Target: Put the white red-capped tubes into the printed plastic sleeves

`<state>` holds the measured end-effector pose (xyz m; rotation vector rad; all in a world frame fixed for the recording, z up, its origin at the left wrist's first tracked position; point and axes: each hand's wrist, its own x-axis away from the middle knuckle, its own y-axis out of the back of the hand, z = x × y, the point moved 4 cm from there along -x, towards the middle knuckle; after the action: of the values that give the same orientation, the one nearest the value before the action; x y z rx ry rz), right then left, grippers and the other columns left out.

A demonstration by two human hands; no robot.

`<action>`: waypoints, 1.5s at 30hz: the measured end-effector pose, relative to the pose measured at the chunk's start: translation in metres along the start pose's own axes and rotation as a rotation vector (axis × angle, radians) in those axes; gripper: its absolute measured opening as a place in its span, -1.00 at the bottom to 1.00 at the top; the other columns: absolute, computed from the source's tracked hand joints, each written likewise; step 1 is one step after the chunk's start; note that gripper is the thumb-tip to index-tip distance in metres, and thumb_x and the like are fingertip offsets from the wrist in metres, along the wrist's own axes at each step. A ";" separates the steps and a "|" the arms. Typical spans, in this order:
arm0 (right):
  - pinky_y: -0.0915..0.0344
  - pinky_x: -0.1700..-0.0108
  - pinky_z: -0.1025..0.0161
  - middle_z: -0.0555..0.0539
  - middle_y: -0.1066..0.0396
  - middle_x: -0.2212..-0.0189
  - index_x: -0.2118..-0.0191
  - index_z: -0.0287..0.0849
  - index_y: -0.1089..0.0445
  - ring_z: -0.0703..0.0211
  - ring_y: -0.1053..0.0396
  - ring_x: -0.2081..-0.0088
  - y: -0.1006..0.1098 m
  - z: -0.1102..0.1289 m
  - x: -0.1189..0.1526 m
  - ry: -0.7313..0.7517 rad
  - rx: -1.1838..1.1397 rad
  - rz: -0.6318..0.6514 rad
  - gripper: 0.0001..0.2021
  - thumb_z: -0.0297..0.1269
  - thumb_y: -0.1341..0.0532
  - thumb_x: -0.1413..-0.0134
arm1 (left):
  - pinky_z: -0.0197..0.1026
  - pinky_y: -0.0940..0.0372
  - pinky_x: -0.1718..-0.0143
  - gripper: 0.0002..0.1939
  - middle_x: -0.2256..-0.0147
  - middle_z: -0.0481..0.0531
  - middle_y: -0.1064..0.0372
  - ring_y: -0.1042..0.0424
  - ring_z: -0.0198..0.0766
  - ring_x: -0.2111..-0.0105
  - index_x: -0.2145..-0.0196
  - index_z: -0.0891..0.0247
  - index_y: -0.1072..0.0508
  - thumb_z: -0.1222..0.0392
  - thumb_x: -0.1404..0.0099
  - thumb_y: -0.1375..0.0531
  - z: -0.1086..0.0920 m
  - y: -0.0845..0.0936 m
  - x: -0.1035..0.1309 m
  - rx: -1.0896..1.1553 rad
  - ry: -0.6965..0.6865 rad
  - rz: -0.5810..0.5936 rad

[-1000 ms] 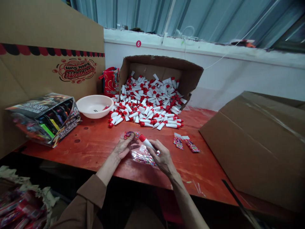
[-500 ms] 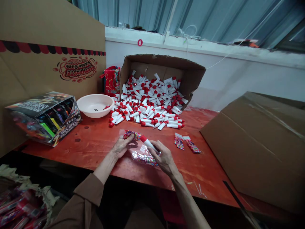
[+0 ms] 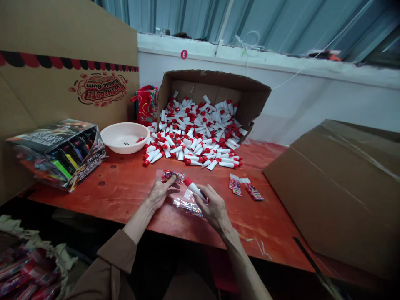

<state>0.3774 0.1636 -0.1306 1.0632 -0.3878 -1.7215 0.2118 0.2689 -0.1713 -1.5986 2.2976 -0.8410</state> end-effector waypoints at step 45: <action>-0.28 0.32 0.25 -0.12 -0.38 0.28 0.06 -0.17 -0.44 0.11 -0.36 0.34 -0.013 0.001 -0.002 0.059 0.043 0.102 -0.78 -0.24 -0.12 -0.31 | -0.18 -0.39 0.34 -0.61 0.35 0.11 -0.51 -0.47 -0.24 0.42 0.32 0.34 -0.55 -0.02 -0.03 -0.44 0.007 -0.002 -0.002 0.021 0.018 0.057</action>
<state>0.3695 0.1706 -0.1379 1.1037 -0.4357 -1.5947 0.2177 0.2681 -0.1766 -1.5162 2.3268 -0.8662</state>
